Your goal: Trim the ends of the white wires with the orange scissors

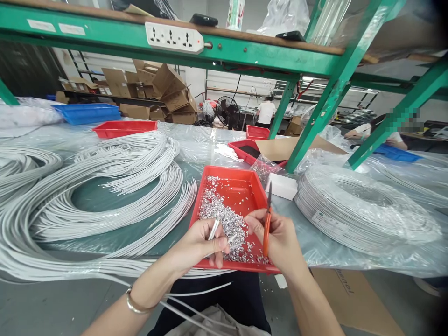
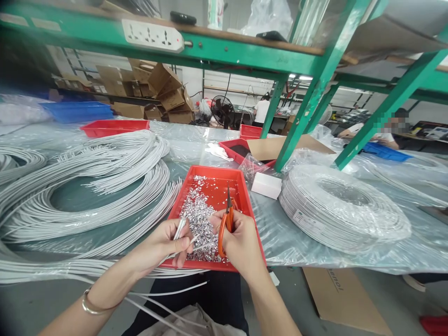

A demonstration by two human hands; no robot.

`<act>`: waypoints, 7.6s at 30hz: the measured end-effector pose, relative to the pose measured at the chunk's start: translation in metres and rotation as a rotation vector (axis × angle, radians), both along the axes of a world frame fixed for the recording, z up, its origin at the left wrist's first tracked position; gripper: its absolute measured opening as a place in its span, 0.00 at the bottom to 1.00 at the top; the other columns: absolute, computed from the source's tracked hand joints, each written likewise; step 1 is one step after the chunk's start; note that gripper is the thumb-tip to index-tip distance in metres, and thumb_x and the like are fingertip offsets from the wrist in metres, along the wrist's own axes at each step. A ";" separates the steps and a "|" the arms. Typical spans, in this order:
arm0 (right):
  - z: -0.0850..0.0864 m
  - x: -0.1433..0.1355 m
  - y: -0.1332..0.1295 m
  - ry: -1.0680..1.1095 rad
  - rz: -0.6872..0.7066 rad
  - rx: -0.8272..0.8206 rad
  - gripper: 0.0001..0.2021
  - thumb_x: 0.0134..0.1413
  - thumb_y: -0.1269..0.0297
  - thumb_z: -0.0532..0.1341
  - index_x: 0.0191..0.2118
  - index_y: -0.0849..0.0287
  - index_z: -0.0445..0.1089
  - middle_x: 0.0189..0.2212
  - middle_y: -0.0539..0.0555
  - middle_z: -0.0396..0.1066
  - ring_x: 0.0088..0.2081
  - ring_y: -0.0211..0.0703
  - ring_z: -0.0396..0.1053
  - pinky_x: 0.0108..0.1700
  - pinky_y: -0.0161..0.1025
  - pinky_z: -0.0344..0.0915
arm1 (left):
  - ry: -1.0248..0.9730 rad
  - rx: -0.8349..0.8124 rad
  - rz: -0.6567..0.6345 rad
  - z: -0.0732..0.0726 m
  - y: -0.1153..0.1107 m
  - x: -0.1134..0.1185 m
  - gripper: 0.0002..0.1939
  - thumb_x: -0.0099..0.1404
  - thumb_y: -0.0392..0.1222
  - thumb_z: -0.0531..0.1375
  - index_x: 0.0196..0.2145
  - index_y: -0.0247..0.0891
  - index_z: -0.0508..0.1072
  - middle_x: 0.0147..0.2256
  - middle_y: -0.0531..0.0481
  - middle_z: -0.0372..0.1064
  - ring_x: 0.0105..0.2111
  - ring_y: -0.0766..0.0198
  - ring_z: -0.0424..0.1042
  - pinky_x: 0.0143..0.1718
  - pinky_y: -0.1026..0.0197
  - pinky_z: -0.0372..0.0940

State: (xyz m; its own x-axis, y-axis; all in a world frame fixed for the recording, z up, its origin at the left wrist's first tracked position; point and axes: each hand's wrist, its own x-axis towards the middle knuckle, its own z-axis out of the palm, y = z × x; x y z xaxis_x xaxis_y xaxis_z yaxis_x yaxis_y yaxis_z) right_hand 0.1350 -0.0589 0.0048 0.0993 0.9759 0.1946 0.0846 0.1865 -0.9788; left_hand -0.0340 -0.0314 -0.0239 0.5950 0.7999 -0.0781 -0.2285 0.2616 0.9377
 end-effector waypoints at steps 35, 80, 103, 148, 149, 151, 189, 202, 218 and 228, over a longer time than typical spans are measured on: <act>-0.010 0.020 0.021 -0.391 0.055 0.129 0.10 0.47 0.67 0.62 0.18 0.60 0.67 0.14 0.44 0.59 0.18 0.34 0.55 0.20 0.32 0.53 | 0.076 0.055 -0.090 -0.001 -0.002 -0.001 0.15 0.53 0.44 0.64 0.25 0.37 0.60 0.25 0.51 0.69 0.22 0.69 0.68 0.20 0.69 0.57; -0.028 0.007 -0.019 -0.040 0.086 -0.087 0.06 0.45 0.69 0.62 0.25 0.58 0.62 0.19 0.45 0.59 0.22 0.36 0.58 0.25 0.31 0.57 | 0.148 0.136 0.026 -0.006 -0.010 0.002 0.16 0.47 0.41 0.67 0.24 0.34 0.62 0.24 0.55 0.64 0.24 0.71 0.60 0.26 0.67 0.54; -0.027 0.023 -0.071 -0.459 0.228 -0.225 0.22 0.54 0.56 0.55 0.53 0.58 0.62 0.48 0.60 0.69 0.47 0.51 0.67 0.50 0.44 0.64 | 0.141 0.097 0.099 -0.003 -0.013 0.006 0.15 0.49 0.41 0.65 0.21 0.36 0.60 0.15 0.63 0.55 0.13 0.78 0.50 0.12 0.73 0.48; -0.012 -0.001 -0.005 -0.077 0.173 -0.051 0.12 0.42 0.60 0.65 0.19 0.59 0.64 0.13 0.42 0.52 0.15 0.31 0.48 0.17 0.31 0.50 | 0.107 0.046 0.254 0.002 -0.012 0.005 0.18 0.43 0.49 0.68 0.24 0.34 0.68 0.17 0.57 0.63 0.18 0.71 0.62 0.21 0.66 0.61; -0.011 0.004 -0.002 -0.195 0.109 -0.025 0.10 0.45 0.62 0.64 0.21 0.59 0.65 0.14 0.44 0.56 0.17 0.33 0.53 0.19 0.32 0.53 | 0.123 0.092 0.233 0.001 -0.012 0.005 0.17 0.46 0.50 0.67 0.24 0.33 0.69 0.19 0.56 0.63 0.20 0.70 0.62 0.23 0.66 0.61; -0.009 0.013 0.004 -0.403 0.003 0.038 0.05 0.49 0.64 0.61 0.29 0.59 0.69 0.21 0.49 0.66 0.24 0.41 0.65 0.27 0.35 0.62 | 0.171 0.190 0.205 0.000 -0.012 0.003 0.17 0.53 0.52 0.61 0.25 0.32 0.72 0.21 0.53 0.65 0.24 0.68 0.63 0.27 0.65 0.60; 0.014 0.032 -0.025 -0.455 0.480 -0.151 0.08 0.52 0.61 0.60 0.35 0.60 0.70 0.18 0.46 0.62 0.20 0.35 0.58 0.22 0.32 0.58 | -0.055 0.080 -0.035 0.003 -0.007 -0.006 0.16 0.56 0.51 0.60 0.26 0.32 0.69 0.14 0.58 0.61 0.10 0.75 0.59 0.14 0.70 0.50; -0.002 -0.011 0.010 0.314 0.561 -0.273 0.15 0.45 0.55 0.65 0.22 0.59 0.63 0.07 0.38 0.49 0.11 0.28 0.41 0.15 0.31 0.39 | 0.160 0.226 0.086 0.019 -0.012 -0.002 0.19 0.50 0.53 0.63 0.23 0.34 0.65 0.13 0.59 0.60 0.11 0.76 0.54 0.13 0.71 0.45; -0.001 -0.018 0.010 0.390 0.486 -0.259 0.14 0.44 0.57 0.66 0.21 0.62 0.67 0.12 0.45 0.62 0.14 0.27 0.48 0.16 0.30 0.40 | 0.065 0.168 0.129 0.010 -0.006 -0.002 0.18 0.51 0.52 0.63 0.21 0.33 0.66 0.13 0.57 0.60 0.11 0.76 0.53 0.12 0.71 0.47; 0.004 -0.021 0.003 0.198 0.306 -0.144 0.05 0.36 0.67 0.70 0.23 0.61 0.75 0.11 0.44 0.62 0.15 0.30 0.52 0.18 0.30 0.47 | 0.034 0.120 0.165 0.012 -0.008 -0.002 0.18 0.49 0.50 0.65 0.21 0.33 0.65 0.12 0.57 0.61 0.10 0.77 0.53 0.12 0.72 0.48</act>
State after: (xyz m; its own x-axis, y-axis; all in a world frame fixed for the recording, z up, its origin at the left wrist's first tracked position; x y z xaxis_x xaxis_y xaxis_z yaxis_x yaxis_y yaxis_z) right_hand 0.1142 -0.0562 0.0084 -0.1790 0.9820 0.0596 -0.1467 0.0333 -0.9886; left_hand -0.0363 -0.0392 -0.0118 0.4541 0.8909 0.0057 -0.2270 0.1095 0.9677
